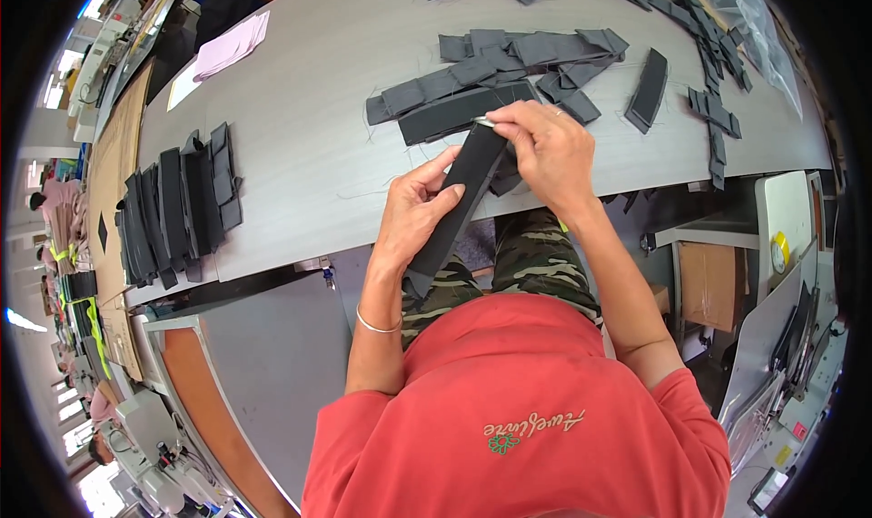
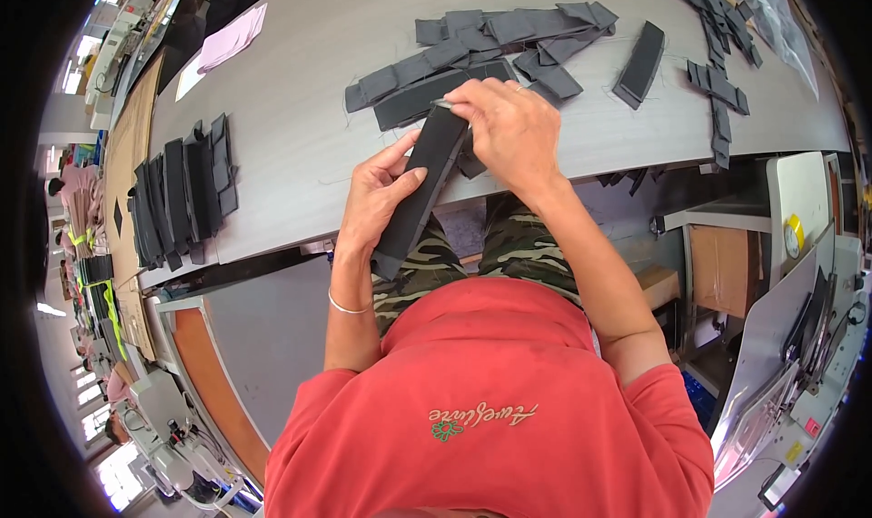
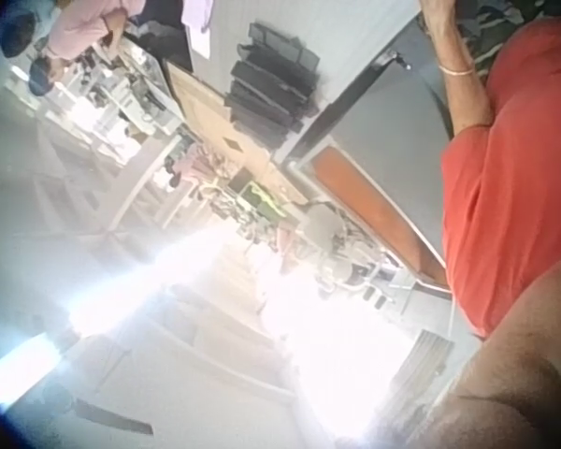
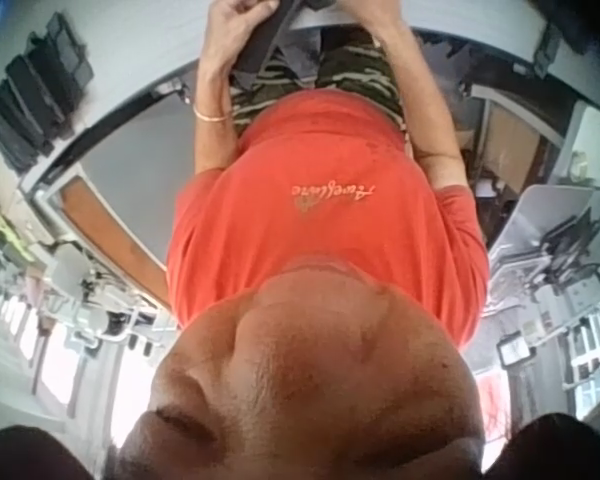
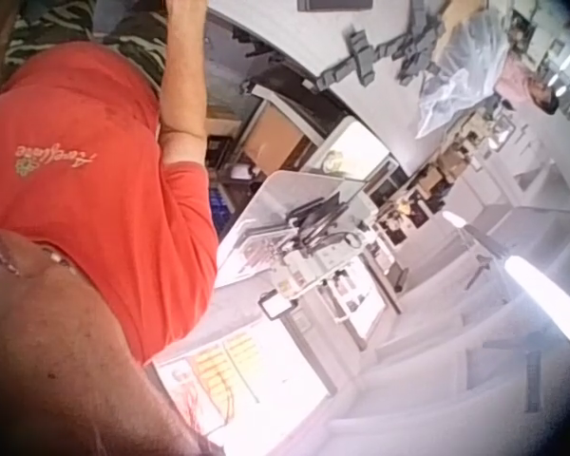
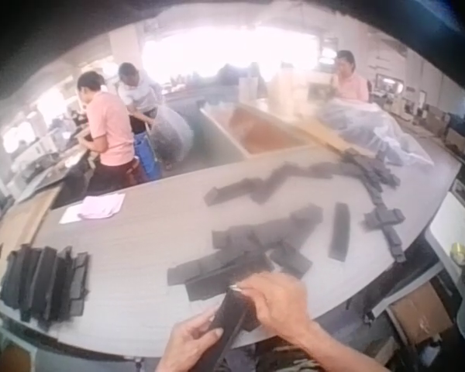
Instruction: Trimming excess threads from small black fabric components using tweezers.
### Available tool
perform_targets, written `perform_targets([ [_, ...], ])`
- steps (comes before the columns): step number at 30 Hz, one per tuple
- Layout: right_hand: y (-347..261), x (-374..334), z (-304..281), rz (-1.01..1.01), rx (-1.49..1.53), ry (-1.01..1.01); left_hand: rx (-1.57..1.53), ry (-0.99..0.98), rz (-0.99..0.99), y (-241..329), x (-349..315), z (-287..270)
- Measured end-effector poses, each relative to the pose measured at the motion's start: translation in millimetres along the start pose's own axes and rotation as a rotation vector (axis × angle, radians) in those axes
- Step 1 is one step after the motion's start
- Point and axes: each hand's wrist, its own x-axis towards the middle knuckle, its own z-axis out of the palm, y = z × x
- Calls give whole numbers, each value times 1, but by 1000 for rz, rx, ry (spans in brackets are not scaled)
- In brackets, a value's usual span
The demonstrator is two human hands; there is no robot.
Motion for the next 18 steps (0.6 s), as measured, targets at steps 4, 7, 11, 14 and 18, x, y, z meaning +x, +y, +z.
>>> perform_targets([
  [4, -3, 3, -2, 91, 133, 64, -91, 48, -10, 3, 0, 6],
  [7, -3, 2, 4, -24, 112, 72, -107, -25, -4, 2, 3, 2],
  [11, 8, 5, 5, 193, 42, 4, -289, -106, 78, 10, -2, 6],
  [14, 7, 2, -1, 322, 298, 18, -352, -215, 3, 9, -3, -3],
  [18, -8, -13, -5, 403, 569, -96, -458, -96, -4, 5, 3, -4],
])
